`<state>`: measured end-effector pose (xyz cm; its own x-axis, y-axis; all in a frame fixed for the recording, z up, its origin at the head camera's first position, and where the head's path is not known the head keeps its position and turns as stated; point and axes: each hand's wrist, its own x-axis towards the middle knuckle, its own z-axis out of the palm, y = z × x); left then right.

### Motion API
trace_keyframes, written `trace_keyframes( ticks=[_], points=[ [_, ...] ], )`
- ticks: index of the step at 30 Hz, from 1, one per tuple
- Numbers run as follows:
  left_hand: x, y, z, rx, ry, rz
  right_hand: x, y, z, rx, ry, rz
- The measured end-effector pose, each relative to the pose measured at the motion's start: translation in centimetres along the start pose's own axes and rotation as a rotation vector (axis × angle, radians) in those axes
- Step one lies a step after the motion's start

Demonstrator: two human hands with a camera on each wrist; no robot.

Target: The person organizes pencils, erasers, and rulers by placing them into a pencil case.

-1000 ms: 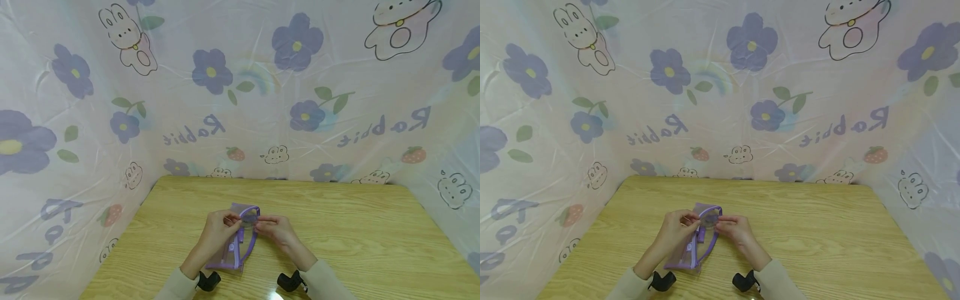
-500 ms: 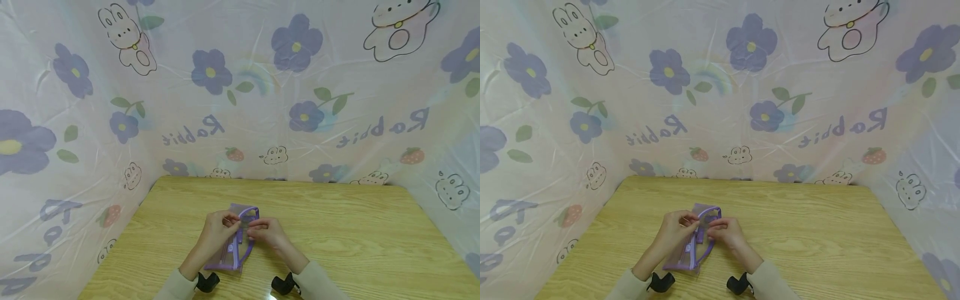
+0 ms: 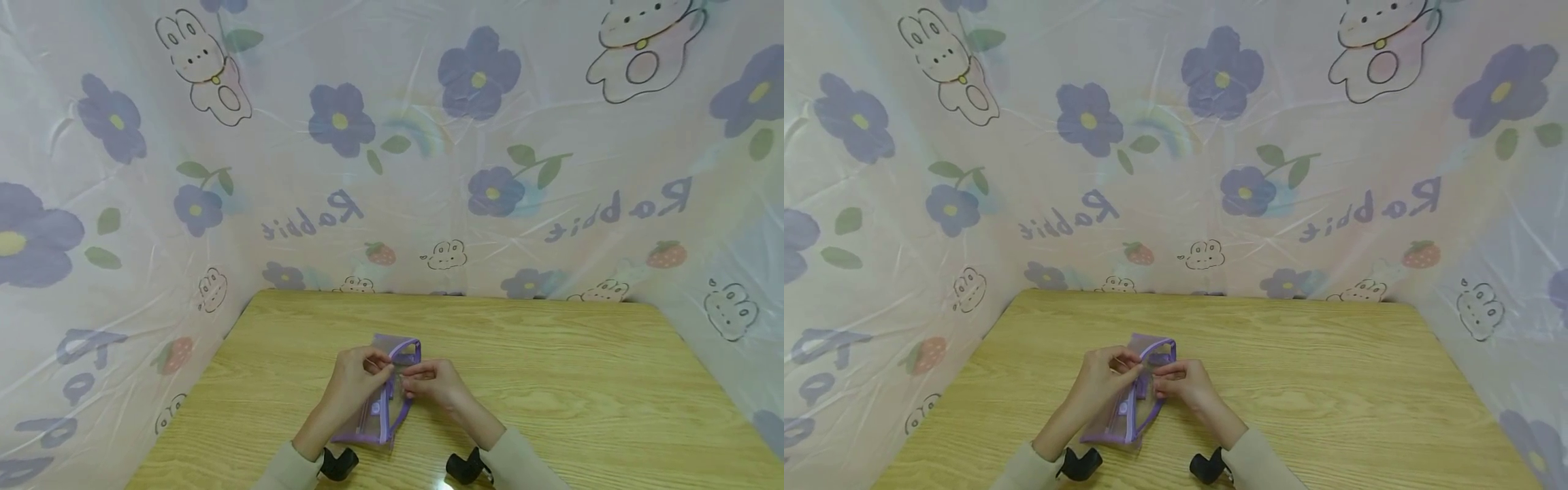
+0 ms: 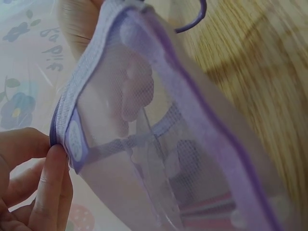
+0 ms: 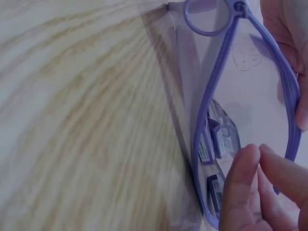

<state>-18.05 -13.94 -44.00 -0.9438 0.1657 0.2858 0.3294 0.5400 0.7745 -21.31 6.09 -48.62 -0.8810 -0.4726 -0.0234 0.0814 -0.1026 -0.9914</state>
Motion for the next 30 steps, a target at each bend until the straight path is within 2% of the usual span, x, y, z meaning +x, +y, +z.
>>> trace_keyframes(
  ticks=[7,13,19,25,30],
  points=[
    [0.0,-0.2,0.3,-0.011,0.004,0.004,0.2,0.0,-0.4,0.011,0.035,0.003],
    [0.1,-0.5,0.4,-0.006,0.013,0.022,-0.1,-0.7,-1.0,-0.03,0.082,0.011],
    [0.2,-0.7,0.1,-0.018,0.029,0.025,-0.6,-1.4,-2.1,-0.064,0.116,0.014],
    [0.2,-0.9,-0.2,-0.021,0.051,-0.001,-1.3,-2.1,-3.5,-0.066,0.137,0.02],
    [0.1,-1.5,-0.5,0.005,0.074,0.005,-2.1,-2.7,-4.6,-0.084,0.174,0.007]
  ],
)
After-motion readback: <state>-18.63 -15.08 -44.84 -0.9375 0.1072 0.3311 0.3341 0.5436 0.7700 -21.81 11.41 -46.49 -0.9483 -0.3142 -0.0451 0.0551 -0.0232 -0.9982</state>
